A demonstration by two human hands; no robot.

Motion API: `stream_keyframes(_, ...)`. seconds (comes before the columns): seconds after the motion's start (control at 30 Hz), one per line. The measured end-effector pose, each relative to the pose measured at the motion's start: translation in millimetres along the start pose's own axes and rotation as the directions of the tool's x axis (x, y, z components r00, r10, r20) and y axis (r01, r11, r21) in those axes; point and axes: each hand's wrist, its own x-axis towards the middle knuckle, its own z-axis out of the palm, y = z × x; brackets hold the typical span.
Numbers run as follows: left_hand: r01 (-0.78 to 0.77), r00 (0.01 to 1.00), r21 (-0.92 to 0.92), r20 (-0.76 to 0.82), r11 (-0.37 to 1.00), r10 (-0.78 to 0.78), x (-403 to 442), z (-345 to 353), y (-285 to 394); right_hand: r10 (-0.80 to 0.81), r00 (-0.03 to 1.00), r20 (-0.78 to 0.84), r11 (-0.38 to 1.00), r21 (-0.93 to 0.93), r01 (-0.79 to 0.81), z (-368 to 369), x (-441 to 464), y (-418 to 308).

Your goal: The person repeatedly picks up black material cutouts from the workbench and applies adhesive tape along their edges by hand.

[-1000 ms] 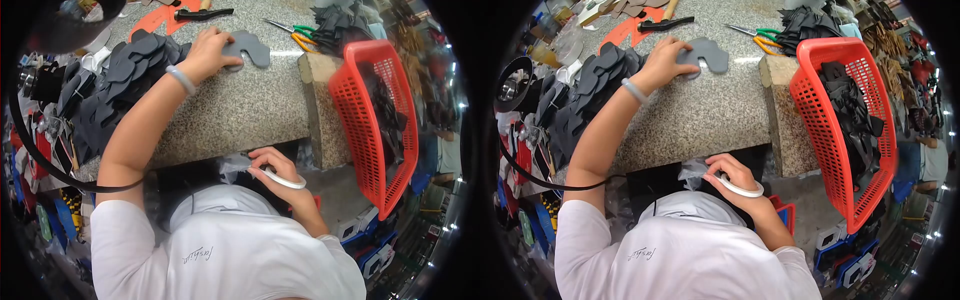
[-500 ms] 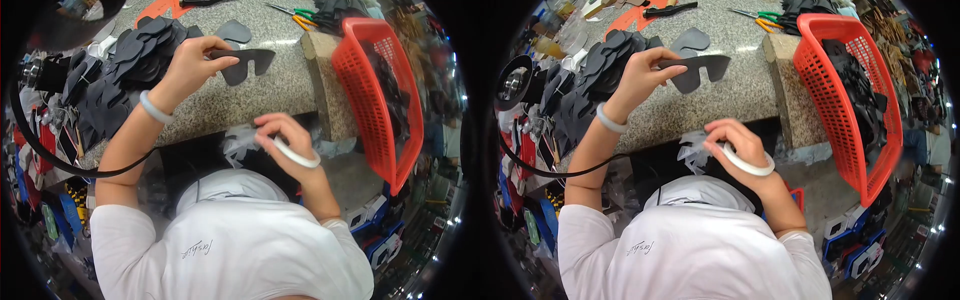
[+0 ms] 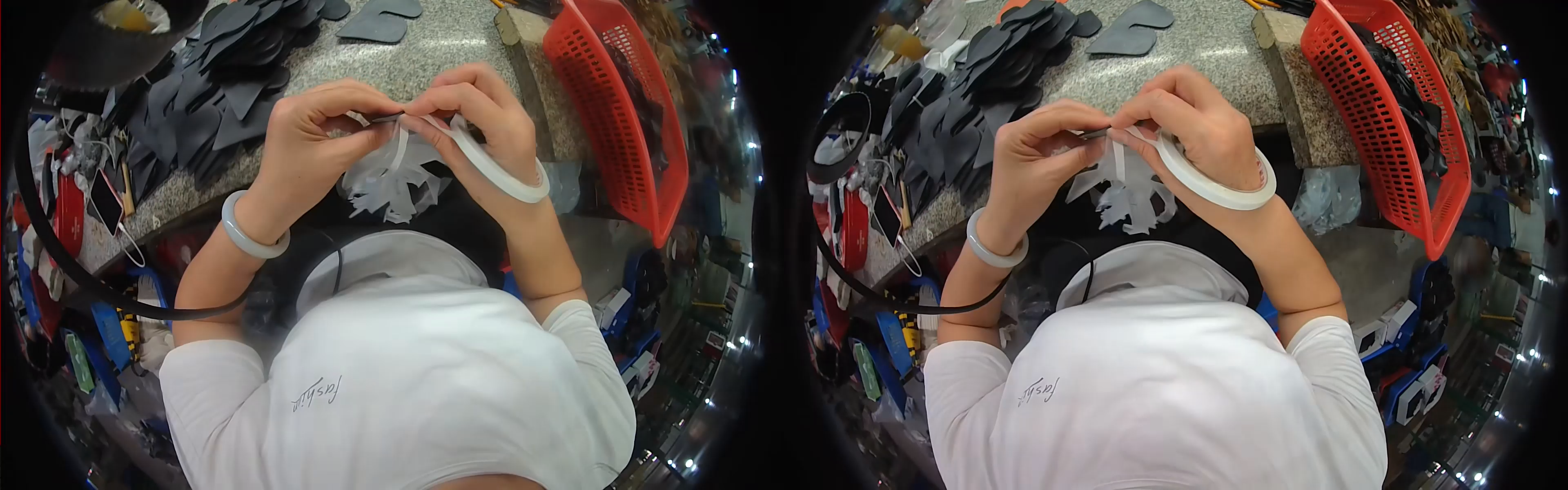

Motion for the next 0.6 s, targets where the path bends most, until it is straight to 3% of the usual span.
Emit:
stream_keyframes(0.03, 0.002, 1.0, -0.005, -0.006, 1.0, -0.002, -3.5, -2.2, 4.8, 0.0, 1.0, 0.008, 1.0, 0.0, 0.0, 1.0, -2.8, -4.4)
stream_keyframes(0.1, -0.239, 0.971, 0.353, 0.113, 0.905, 0.212, -9.3, -8.3, 15.8, 0.05, 0.998, -0.045, 0.999, -0.007, -0.05, 1.2, -4.9, -13.7)
stream_keyframes(0.17, -0.283, 0.959, 0.424, 0.15, 0.861, 0.241, -16.9, -6.9, 15.1, -0.024, 0.999, -0.029, 0.995, -0.101, 0.021, -3.9, 0.7, -11.3)
stream_keyframes(0.23, -0.306, 0.952, 0.491, 0.182, 0.815, 0.248, -26.4, -0.3, 11.0, 0.09, 0.968, -0.236, 0.996, 0.031, -0.085, 0.6, 4.9, -6.3)
stream_keyframes(0.3, -0.031, 0.995, 0.077, -0.091, 0.997, 0.038, -30.4, 12.2, 2.5, 0.132, 0.98, -0.146, 0.987, 0.114, -0.116, 1.6, 0.9, -6.3)
stream_keyframes(0.33, 0.041, 0.992, -0.101, -0.112, 0.994, -0.053, -30.4, 15.5, -0.7, -0.041, 0.997, -0.063, 0.999, 0.011, 0.042, 4.1, -6.3, 5.5)
stream_keyframes(0.37, 0.058, 0.991, -0.104, -0.115, 0.993, -0.07, -28.7, 14.7, -1.2, -0.205, 0.978, 0.034, 0.975, -0.076, 0.207, 5.6, -11.9, 14.4)
stream_keyframes(0.43, 0.453, 0.874, -0.399, 0.022, 0.798, -0.485, -18.8, 8.5, 0.5, -0.22, 0.976, -0.001, 0.975, -0.046, 0.219, 10.4, -17.6, 23.2)
stream_keyframes(0.5, 0.493, 0.854, -0.409, 0.058, 0.768, -0.518, -9.4, 8.4, -4.0, -0.198, 0.98, 0.034, 0.98, 0.037, 0.197, 12.9, -30.6, 35.6)
stream_keyframes(0.53, 0.558, 0.823, -0.367, 0.128, 0.744, -0.553, -4.7, 7.1, -6.8, -0.081, 0.988, 0.128, 0.991, 0.114, 0.067, 8.2, -36.5, 38.2)
stream_keyframes(0.57, 0.619, 0.784, -0.319, 0.199, 0.718, -0.588, 0.4, 6.0, -9.8, -0.067, 0.99, 0.122, 0.992, 0.112, 0.054, 7.6, -36.1, 42.3)
stream_keyframes(0.6, 0.63, 0.776, -0.314, 0.212, 0.71, -0.595, 6.1, 5.9, -11.8, -0.203, 0.977, 0.07, 0.978, 0.057, 0.199, 7.9, -35.2, 46.8)
